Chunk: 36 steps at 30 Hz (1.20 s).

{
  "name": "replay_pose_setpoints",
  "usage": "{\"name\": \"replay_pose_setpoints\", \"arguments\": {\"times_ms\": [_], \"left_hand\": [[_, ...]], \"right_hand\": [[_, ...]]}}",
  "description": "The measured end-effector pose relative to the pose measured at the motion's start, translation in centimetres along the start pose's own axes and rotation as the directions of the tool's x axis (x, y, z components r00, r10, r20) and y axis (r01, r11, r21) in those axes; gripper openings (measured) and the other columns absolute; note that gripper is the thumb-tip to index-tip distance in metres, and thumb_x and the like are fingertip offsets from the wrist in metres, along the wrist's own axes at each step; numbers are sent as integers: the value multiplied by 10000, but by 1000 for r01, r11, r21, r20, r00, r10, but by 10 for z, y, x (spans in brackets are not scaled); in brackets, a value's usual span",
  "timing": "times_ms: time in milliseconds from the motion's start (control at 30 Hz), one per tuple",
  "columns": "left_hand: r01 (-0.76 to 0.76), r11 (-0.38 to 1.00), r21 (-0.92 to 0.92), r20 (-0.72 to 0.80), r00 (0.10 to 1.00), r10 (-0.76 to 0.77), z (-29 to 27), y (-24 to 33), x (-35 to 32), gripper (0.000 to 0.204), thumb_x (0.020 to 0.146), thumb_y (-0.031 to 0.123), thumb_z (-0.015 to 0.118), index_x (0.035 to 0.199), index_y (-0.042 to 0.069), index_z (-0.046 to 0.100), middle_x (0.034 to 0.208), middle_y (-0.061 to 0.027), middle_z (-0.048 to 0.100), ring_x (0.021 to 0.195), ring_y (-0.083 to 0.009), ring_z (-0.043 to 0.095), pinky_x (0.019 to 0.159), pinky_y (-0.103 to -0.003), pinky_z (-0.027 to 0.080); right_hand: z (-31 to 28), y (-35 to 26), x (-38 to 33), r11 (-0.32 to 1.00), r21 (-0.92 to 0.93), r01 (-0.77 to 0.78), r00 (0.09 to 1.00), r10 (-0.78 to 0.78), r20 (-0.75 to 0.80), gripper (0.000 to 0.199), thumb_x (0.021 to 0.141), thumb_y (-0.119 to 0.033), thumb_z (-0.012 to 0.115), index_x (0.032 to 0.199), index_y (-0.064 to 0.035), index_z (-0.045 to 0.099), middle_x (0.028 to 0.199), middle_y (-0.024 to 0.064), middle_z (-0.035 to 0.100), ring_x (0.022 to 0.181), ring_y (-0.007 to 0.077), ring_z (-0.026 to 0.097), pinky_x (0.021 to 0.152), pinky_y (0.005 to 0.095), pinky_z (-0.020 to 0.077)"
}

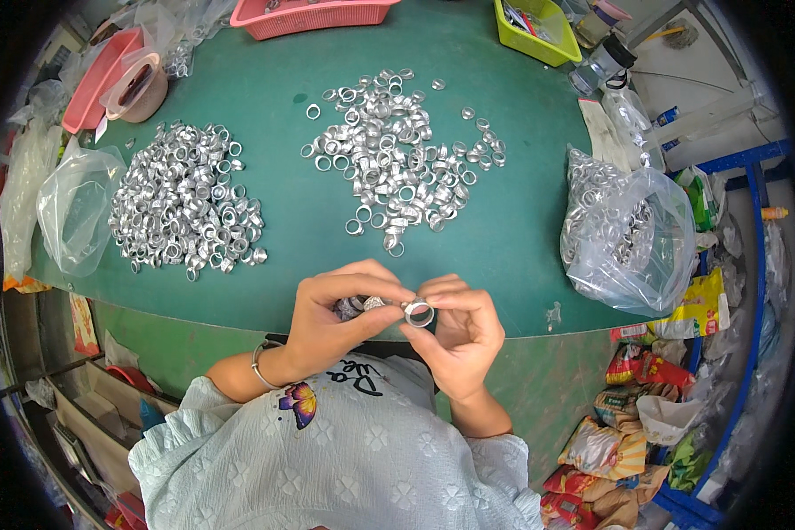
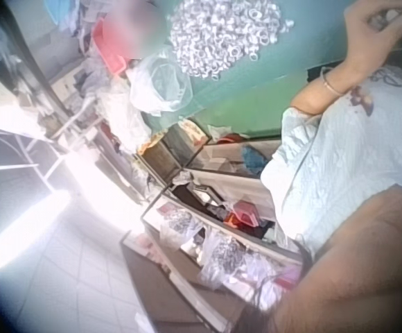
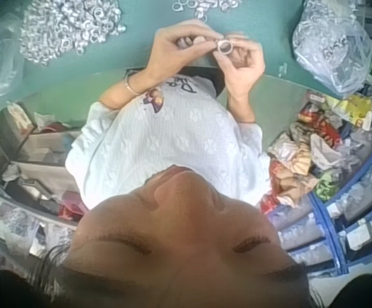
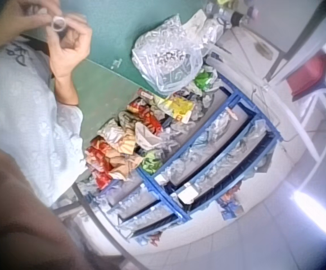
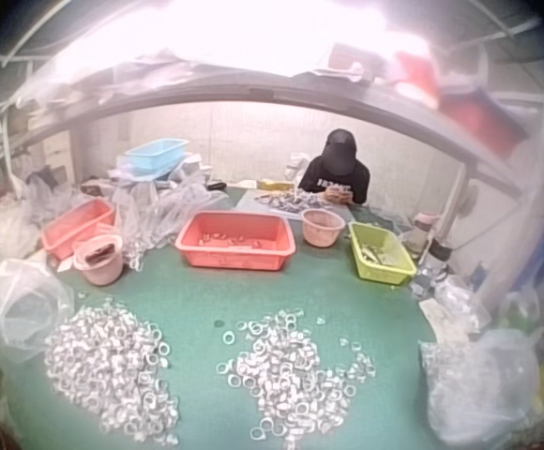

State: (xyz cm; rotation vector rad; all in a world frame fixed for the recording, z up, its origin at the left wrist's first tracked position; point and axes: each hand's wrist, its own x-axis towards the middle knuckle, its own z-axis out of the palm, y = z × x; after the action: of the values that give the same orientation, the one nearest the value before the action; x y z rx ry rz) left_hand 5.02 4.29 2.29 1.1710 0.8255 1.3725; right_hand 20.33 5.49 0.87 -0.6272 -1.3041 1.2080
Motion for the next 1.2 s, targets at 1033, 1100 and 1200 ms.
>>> {"name": "replay_pose_setpoints", "arguments": {"times_ms": [1033,1100,1200], "left_hand": [[500,763,-409,83,854,-514,-1,-10,-3,212,888,148,542,1060,34,590,870,-14,592,720,-38,511,556,-173,407],[510,707,-490,89,836,-542,-3,-23,-5,225,896,198,544,1062,51,584,893,1,586,716,-28,508,548,-169,416],[542,627,-559,65,783,-619,-7,-39,-9,225,890,237,556,1036,68,588,918,9,586,729,-36,528,573,-177,445]], "right_hand": [[2,0,5,626,-659,416,905,-354,236,318,613,105,701,909,32,609,824,110,582,764,252,546,639,317,451],[1,3,3,564,-702,435,900,-295,320,353,617,108,674,957,37,611,839,114,578,771,265,545,654,322,458],[-1,7,4,562,-713,419,903,-177,391,361,631,114,616,987,53,616,890,132,571,794,290,543,679,346,466]]}}
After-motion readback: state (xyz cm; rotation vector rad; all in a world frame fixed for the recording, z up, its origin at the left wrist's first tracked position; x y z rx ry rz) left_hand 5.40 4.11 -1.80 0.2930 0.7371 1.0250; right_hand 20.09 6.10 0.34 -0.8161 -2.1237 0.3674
